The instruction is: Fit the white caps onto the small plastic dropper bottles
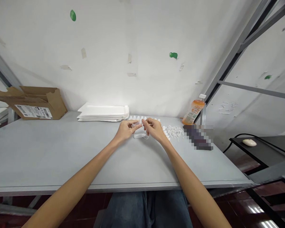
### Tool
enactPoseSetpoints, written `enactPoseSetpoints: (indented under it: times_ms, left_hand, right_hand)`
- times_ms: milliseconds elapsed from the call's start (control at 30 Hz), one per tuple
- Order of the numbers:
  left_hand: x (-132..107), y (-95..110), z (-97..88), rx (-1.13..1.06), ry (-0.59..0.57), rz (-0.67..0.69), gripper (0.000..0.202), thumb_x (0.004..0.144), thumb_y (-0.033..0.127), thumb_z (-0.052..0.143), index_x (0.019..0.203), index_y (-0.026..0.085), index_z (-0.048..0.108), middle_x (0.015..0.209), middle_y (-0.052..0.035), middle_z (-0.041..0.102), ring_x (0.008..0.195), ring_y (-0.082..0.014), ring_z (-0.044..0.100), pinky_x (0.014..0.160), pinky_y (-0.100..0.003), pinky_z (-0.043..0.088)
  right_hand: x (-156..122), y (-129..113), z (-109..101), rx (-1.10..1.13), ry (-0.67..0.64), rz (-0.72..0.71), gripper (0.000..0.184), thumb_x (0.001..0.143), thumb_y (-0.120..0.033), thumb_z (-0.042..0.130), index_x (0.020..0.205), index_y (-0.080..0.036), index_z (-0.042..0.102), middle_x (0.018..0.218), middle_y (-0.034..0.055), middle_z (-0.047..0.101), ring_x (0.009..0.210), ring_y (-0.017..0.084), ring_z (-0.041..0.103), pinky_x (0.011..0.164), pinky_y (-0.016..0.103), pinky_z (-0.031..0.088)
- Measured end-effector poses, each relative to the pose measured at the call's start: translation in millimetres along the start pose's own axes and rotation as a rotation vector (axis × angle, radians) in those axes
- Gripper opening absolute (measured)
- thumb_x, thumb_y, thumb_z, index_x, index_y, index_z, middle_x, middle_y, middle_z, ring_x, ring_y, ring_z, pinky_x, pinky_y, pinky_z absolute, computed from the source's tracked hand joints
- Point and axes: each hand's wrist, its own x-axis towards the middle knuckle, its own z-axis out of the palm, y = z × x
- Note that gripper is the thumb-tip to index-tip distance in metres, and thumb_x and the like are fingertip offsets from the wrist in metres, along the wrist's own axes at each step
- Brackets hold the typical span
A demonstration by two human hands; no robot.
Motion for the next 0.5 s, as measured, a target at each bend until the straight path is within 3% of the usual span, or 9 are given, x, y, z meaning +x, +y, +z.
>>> enactPoseSetpoints:
  times_ms: [133,267,500]
  left_hand:
    - [-0.2,-2.1,-1.3,0.003,0.006,0.041,0.042,0.069,0.043,0.074,0.097,0.013,0.076,0.050,0.0041,0.048,0.048,-0.0083,0.039,0.047,-0.022,0.032]
    - [-0.9,-2.4,-3.2,-0.001,-0.133,0.040,0.035,0.078,0.047,0.066,0.079,0.013,0.074,0.049,0.0020,0.052,0.044,-0.0082,0.043,0.047,-0.022,0.035]
    - [-2.9,1.3,0.7,-0.058,-0.209,-0.033,0.046,0.085,0.052,0.056,0.056,0.015,0.052,0.036,0.0032,0.044,0.032,-0.0066,0.039,0.039,-0.020,0.034]
  right_hand:
    - [-0.2,-2.4,2.1,0.093,-0.041,0.017,0.047,0.083,-0.062,0.055,0.065,-0.020,0.046,0.055,-0.0051,0.044,0.039,0.007,0.044,0.042,0.023,0.034]
    - [1.1,-1.8,1.7,0.221,-0.105,0.069,0.049,0.081,-0.062,0.058,0.063,-0.020,0.041,0.053,-0.0073,0.037,0.036,0.005,0.037,0.038,0.022,0.026]
    - [2.8,0.9,4.1,0.313,-0.158,0.150,0.050,0.075,-0.065,0.062,0.066,-0.021,0.040,0.053,-0.0081,0.037,0.038,0.005,0.034,0.036,0.020,0.027]
